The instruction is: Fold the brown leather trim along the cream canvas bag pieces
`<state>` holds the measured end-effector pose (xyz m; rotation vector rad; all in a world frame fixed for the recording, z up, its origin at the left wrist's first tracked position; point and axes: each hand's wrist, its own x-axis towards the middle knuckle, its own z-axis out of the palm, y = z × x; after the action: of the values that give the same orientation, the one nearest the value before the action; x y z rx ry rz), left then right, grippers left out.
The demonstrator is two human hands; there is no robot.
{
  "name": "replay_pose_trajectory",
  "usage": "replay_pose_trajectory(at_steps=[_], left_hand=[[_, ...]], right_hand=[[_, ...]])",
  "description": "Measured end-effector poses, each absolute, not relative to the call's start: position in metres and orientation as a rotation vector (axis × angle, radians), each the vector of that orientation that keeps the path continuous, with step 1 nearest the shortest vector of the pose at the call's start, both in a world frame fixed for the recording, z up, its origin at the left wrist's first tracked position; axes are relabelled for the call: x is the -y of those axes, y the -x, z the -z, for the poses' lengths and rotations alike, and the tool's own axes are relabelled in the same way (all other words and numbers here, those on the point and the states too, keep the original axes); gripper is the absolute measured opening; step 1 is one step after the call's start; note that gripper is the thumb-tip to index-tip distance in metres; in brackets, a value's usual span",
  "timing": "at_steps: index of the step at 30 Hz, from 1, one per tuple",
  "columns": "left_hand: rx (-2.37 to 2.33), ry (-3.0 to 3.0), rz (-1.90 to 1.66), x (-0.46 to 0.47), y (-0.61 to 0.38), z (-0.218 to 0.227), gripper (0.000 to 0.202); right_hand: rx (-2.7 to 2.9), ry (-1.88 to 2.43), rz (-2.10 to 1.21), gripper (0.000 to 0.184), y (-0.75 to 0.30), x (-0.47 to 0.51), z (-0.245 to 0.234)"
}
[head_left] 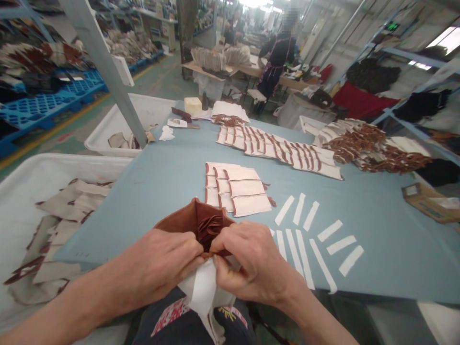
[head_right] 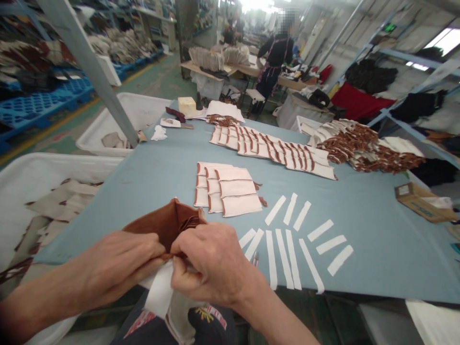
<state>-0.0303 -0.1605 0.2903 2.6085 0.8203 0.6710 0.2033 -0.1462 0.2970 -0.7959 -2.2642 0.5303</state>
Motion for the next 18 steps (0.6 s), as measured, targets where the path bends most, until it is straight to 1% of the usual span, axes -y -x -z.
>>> replay_pose_trajectory(at_steps=[3,7,10,16,18], left_hand=[[-0.851,-2.574,-0.611,0.164,0.037,-0.288,0.034],[-0.904,-2.268,-0.385,0.164,0.043,-0.299,0.037],[-0.925,-2.127,-0.368,0.162,0.038,-0.306,0.042],[-0.866,-1.891,-0.326,0.163,0.03,-0.309,0.045],[-0.824,-1.873,-0.308,0.167,0.031,-0.31,0.044]], right_hand=[[2.227,0.763,-0.509,0.015,-0.2,0.149,-0.289],[2.207,0.703,-0.516,0.015,-0.197,0.15,-0.287],[2.232,0.646,-0.551,0.015,-0.197,0.152,-0.293],[2.285,0.672,-0.407,0.03,-0.195,0.164,-0.304],[2.267,0.658,-0.383,0.032,-0.196,0.167,-0.305]])
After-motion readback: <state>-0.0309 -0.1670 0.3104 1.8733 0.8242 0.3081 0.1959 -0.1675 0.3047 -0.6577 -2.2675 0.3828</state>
